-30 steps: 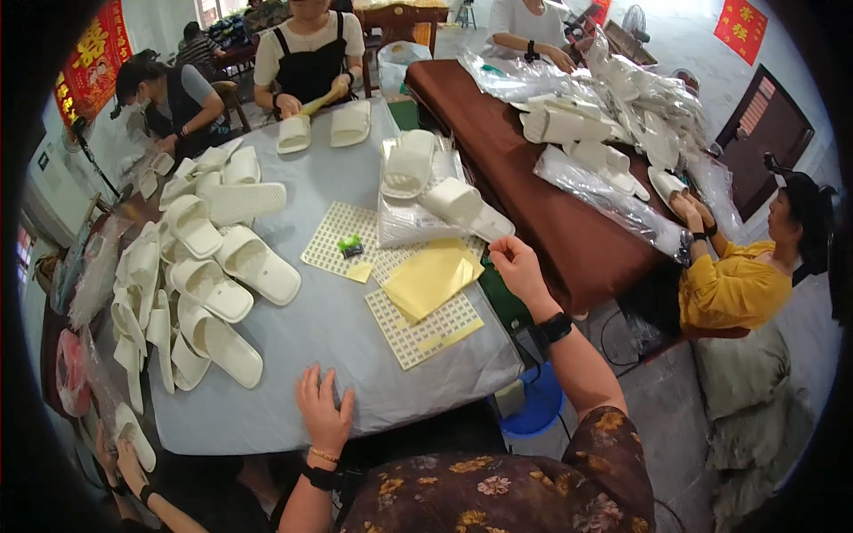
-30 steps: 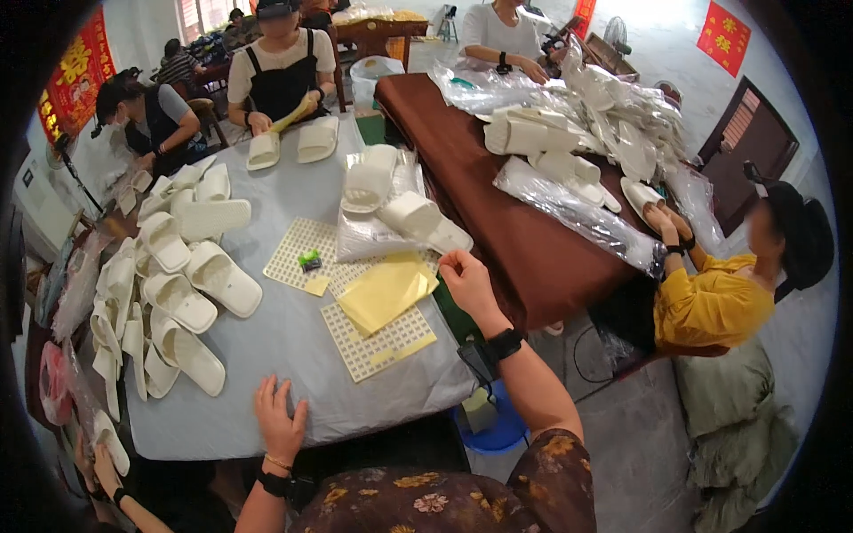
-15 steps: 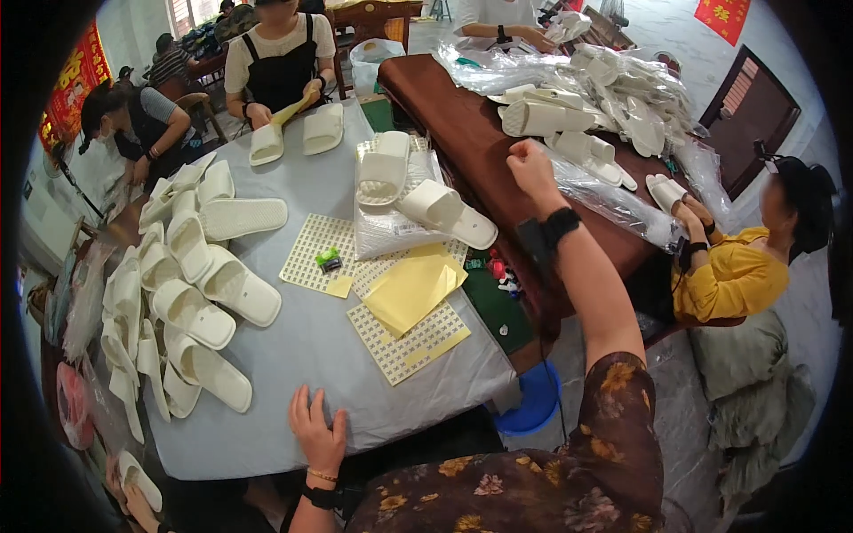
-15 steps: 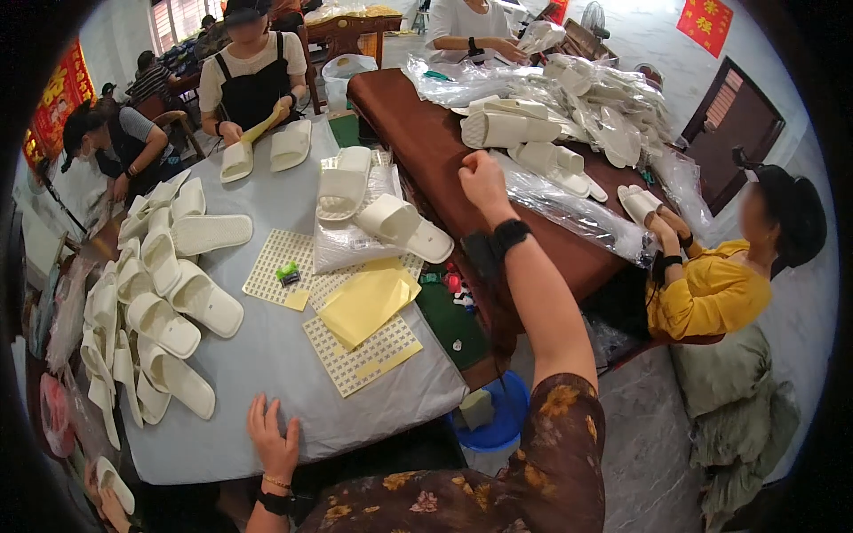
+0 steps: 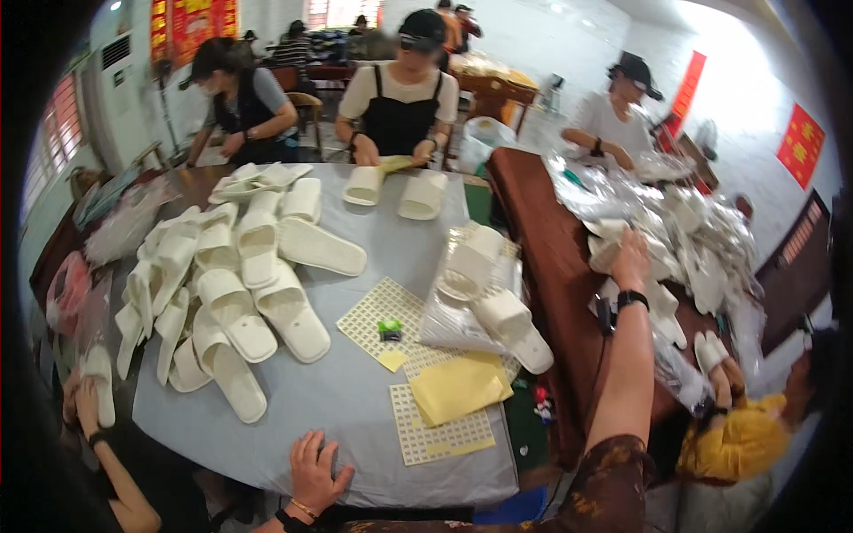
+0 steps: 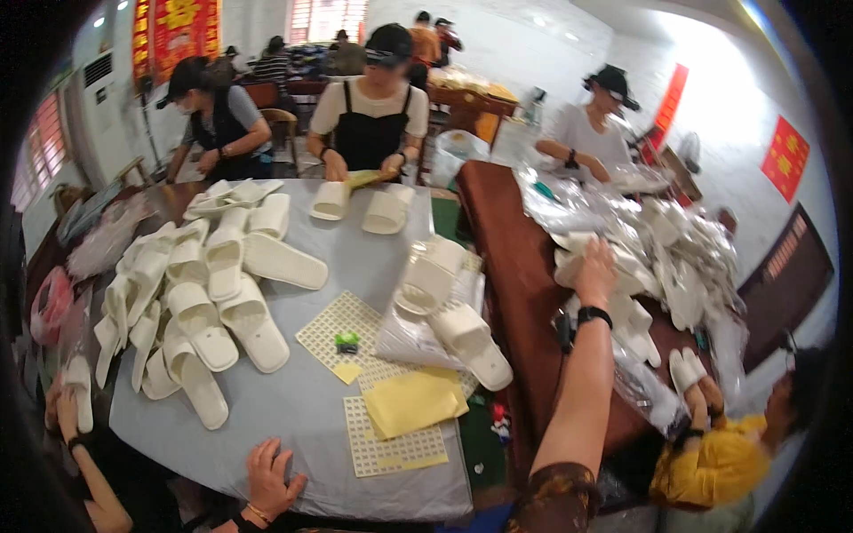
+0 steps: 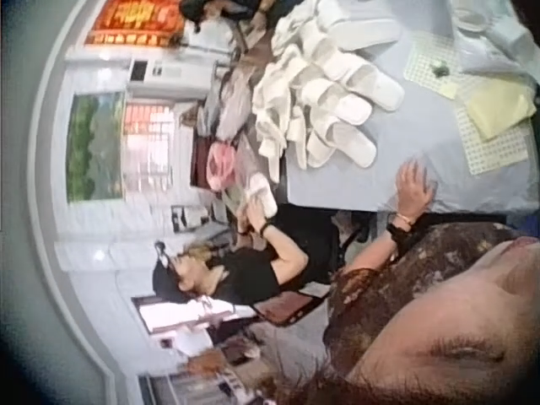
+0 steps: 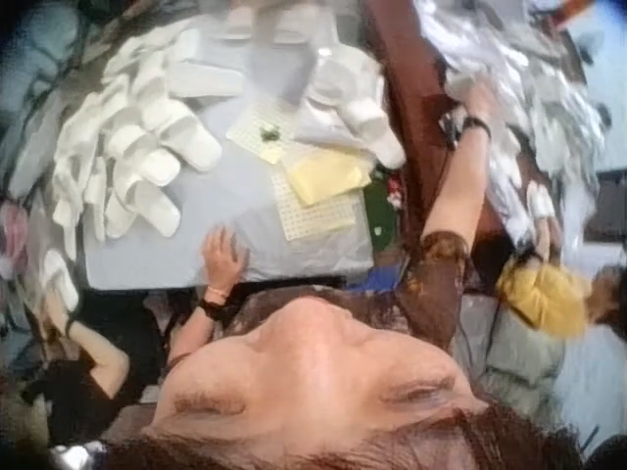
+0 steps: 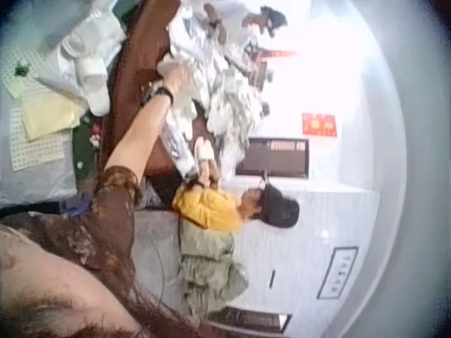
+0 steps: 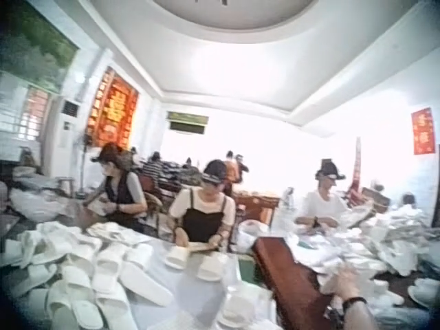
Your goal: Assembling and inspecting white slippers at a production table.
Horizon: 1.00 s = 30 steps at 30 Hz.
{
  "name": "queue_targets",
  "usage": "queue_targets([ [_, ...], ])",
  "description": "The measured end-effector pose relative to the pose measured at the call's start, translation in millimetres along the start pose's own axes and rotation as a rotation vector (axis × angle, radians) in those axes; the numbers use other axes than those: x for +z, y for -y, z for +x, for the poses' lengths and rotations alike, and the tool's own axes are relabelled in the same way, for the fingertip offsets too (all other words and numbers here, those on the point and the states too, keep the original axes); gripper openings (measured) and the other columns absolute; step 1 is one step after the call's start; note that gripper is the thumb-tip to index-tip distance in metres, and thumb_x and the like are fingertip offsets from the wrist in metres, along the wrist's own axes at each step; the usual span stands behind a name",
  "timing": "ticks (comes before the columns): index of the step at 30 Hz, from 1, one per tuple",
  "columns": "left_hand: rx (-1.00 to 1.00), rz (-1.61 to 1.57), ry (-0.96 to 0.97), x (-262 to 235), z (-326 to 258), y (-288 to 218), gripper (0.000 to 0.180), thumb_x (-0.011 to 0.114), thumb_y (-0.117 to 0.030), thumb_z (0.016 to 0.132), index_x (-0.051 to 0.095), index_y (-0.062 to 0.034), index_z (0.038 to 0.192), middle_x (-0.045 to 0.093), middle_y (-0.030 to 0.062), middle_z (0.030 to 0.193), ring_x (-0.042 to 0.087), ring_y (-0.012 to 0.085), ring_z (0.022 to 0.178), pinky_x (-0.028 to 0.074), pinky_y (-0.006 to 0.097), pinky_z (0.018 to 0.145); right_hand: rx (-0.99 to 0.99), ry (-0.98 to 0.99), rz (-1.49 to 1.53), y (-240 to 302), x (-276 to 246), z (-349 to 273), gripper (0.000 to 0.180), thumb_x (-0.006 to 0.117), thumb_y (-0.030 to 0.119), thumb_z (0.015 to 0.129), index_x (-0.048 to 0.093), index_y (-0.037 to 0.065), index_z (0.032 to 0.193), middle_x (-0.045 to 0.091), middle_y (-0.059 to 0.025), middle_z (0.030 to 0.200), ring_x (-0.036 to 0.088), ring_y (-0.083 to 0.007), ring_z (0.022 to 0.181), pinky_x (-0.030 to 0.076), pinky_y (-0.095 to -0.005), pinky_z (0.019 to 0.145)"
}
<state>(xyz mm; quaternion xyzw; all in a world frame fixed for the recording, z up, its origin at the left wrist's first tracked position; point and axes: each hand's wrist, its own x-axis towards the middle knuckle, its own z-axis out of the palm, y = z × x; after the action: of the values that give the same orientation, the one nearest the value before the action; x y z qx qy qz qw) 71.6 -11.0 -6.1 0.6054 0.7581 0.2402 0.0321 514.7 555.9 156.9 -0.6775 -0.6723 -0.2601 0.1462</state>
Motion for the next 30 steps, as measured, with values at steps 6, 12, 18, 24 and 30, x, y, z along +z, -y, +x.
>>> queue_targets([
  [6,-0.024,0.028,-0.011,-12.3,-6.0,-5.9,0.051,0.07,-0.044,0.083,0.061,-0.0061,0.117,0.05,0.0193,0.133,0.043,0.039,0.129,0.032,0.056,0.108,0.001,0.102,-0.186,26.2,-1.5,9.3,0.051,0.054,0.015,0.091,0.049,0.018,0.141,0.049,-0.0081,0.144,0.04,-0.0309,0.138,0.039,-0.0523,0.105],
  [12,-0.004,0.033,-0.033,-9.7,-1.3,-9.1,0.051,0.069,-0.044,0.085,0.06,-0.0068,0.119,0.051,0.0178,0.133,0.044,0.0373,0.128,0.034,0.055,0.108,-0.049,-0.052,-0.136,-15.1,7.3,4.8,0.024,0.065,0.016,0.084,0.066,0.011,0.107,0.062,-0.009,0.118,0.054,-0.0304,0.119,0.047,-0.0462,0.093],
  [18,0.009,0.002,-0.079,-10.7,-4.8,-3.3,0.051,0.067,-0.043,0.087,0.059,-0.0065,0.121,0.052,0.0195,0.134,0.045,0.0366,0.129,0.034,0.054,0.108,-0.044,-0.219,0.067,-45.1,-40.3,-9.9,0.017,0.06,0.013,0.089,0.067,0.011,0.104,0.064,-0.0113,0.102,0.061,-0.0326,0.105,0.05,-0.045,0.086],
  [24,0.059,0.002,-0.177,-4.8,-4.2,-1.0,0.051,0.068,-0.041,0.086,0.06,-0.0035,0.119,0.055,0.0219,0.13,0.05,0.0382,0.125,0.037,0.05,0.108,-0.129,-0.319,0.371,-148.5,-14.3,35.7,0.026,0.052,0.011,0.097,0.064,0.001,0.118,0.065,-0.0203,0.119,0.061,-0.0355,0.11,0.046,-0.0402,0.094],
  [30,-0.063,0.029,-0.15,4.6,-24.1,-10.4,0.054,0.065,-0.042,0.088,0.057,-0.0017,0.123,0.049,0.0211,0.138,0.044,0.0375,0.13,0.034,0.05,0.11,-0.2,-0.12,0.728,1.1,-199.6,-19.9,0.038,0.052,0.013,0.1,0.056,0.0,0.135,0.062,-0.0149,0.131,0.059,-0.0255,0.119,0.043,-0.0351,0.104],
])
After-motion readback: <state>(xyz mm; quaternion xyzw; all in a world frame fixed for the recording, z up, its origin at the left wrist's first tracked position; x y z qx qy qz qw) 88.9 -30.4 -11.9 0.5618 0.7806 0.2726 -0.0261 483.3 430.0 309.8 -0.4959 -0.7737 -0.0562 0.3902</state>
